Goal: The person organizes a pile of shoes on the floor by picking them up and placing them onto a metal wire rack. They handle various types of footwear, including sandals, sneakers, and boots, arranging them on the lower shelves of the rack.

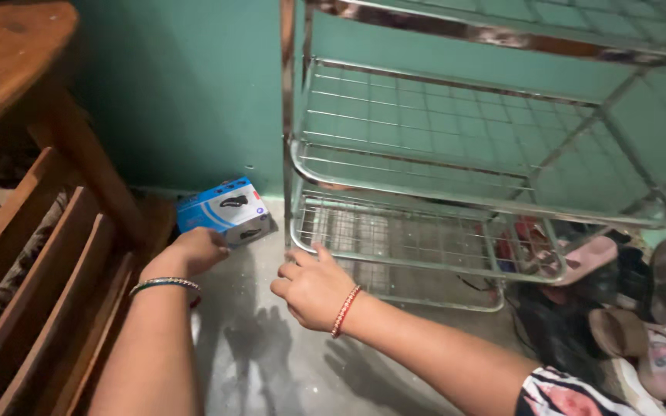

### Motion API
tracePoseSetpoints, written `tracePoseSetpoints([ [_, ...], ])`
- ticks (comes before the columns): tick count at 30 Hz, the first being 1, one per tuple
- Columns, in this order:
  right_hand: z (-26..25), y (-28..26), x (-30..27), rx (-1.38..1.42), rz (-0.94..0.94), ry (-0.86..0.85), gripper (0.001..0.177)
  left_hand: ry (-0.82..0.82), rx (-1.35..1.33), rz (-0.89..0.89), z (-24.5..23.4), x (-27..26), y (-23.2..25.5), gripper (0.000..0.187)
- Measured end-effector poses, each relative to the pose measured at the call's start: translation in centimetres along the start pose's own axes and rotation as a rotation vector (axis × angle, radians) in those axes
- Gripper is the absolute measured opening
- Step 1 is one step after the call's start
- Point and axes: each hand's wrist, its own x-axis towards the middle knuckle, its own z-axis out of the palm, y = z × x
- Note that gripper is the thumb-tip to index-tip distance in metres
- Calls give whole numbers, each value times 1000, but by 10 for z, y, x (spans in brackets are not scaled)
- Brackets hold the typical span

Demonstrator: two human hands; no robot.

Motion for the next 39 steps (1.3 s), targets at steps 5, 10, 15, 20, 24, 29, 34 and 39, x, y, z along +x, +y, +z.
tracePoseSetpoints([
  [5, 50, 7, 56, 148, 173, -26, 28, 87, -74, -133, 8, 42, -17, 45],
  [10, 91, 30, 110, 242, 410, -115, 46, 245, -154, -278, 21, 84, -38, 63],
  [15, 128, 58, 147, 396, 598, -195, 64, 411, -254, -341, 36, 111, -54, 67],
  [20, 175, 82, 165, 421, 606, -178, 71, 531, -264, -367, 50, 141, -79, 60],
  [24, 199, 97, 170, 433, 629, -226, 77, 627, -194, -387, 46, 167, -106, 55],
  [29, 212, 103, 174, 419, 632, -265, 76, 348, -136, -487, 59, 184, -123, 49],
  [34, 224, 100, 175, 434, 623, -253, 75, 259, 8, -479, 76, 200, -137, 45],
  [39, 229, 94, 176, 434, 619, -318, 73, 431, 135, -355, 70, 181, -143, 48],
])
